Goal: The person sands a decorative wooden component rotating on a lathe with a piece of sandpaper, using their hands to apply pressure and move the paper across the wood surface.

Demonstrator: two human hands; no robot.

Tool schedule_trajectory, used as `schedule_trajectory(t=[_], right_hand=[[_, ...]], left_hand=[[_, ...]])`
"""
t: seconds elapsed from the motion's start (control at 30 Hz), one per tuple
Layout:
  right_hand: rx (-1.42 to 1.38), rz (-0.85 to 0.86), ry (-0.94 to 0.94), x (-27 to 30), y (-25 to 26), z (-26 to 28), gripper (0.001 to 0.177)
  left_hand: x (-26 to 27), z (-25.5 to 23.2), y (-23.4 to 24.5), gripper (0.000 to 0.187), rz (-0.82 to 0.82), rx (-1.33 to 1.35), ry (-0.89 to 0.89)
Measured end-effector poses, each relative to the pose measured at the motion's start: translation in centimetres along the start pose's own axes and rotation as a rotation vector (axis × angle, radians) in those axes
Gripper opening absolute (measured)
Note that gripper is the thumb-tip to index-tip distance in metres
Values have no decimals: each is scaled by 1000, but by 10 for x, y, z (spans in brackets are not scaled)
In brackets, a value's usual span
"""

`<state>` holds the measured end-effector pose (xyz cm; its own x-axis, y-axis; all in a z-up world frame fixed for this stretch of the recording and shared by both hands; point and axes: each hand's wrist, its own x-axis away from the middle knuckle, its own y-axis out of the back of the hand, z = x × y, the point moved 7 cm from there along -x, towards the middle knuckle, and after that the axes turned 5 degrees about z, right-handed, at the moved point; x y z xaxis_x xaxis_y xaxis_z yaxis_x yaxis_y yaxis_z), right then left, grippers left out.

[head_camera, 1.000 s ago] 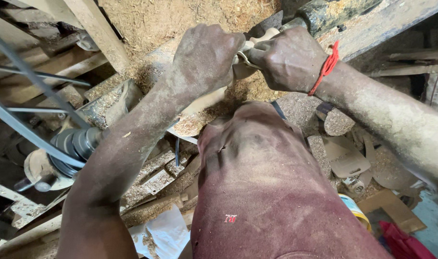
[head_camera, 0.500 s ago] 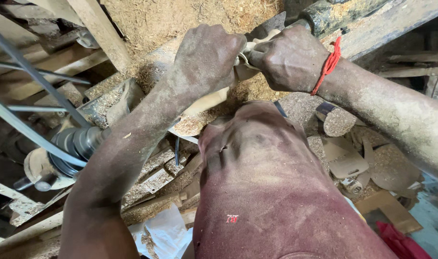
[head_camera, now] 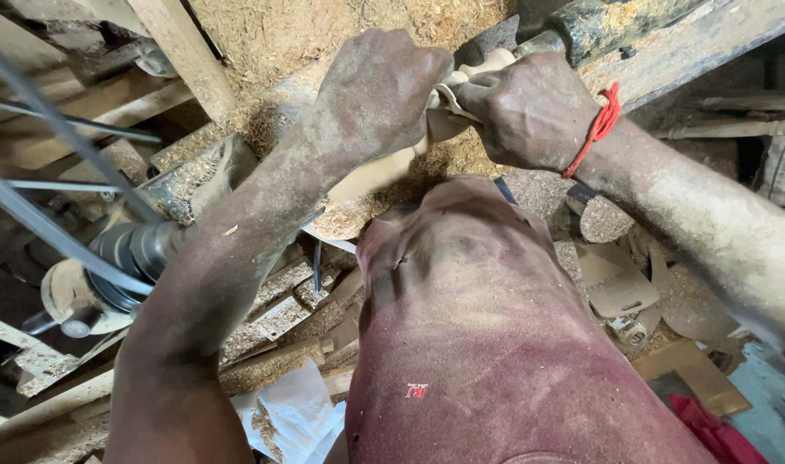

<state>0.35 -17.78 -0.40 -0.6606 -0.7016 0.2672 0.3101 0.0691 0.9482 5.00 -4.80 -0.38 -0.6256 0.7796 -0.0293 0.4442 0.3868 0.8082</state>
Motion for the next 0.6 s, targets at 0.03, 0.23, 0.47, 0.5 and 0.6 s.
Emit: schedule_trajectory(t=[0.03, 0.23, 0.47, 0.5, 0.6], right_hand=[[3, -2, -9, 0, -1, 0, 38], [-86, -73, -75, 9, -4, -3, 30], [-86, -4, -186, 13, -22, -6, 30], [-77, 1, -196, 12, -23, -5, 34], [-128, -93, -169, 13, -15, -2, 40]], left_hand=[[-2, 3, -5, 24, 47, 9, 23], [-10, 5, -14, 23, 90, 2, 15], [-15, 4, -14, 16, 140, -4, 21], [-16, 4, -14, 17, 146, -7, 20], [-15, 2, -15, 16, 134, -27, 5]])
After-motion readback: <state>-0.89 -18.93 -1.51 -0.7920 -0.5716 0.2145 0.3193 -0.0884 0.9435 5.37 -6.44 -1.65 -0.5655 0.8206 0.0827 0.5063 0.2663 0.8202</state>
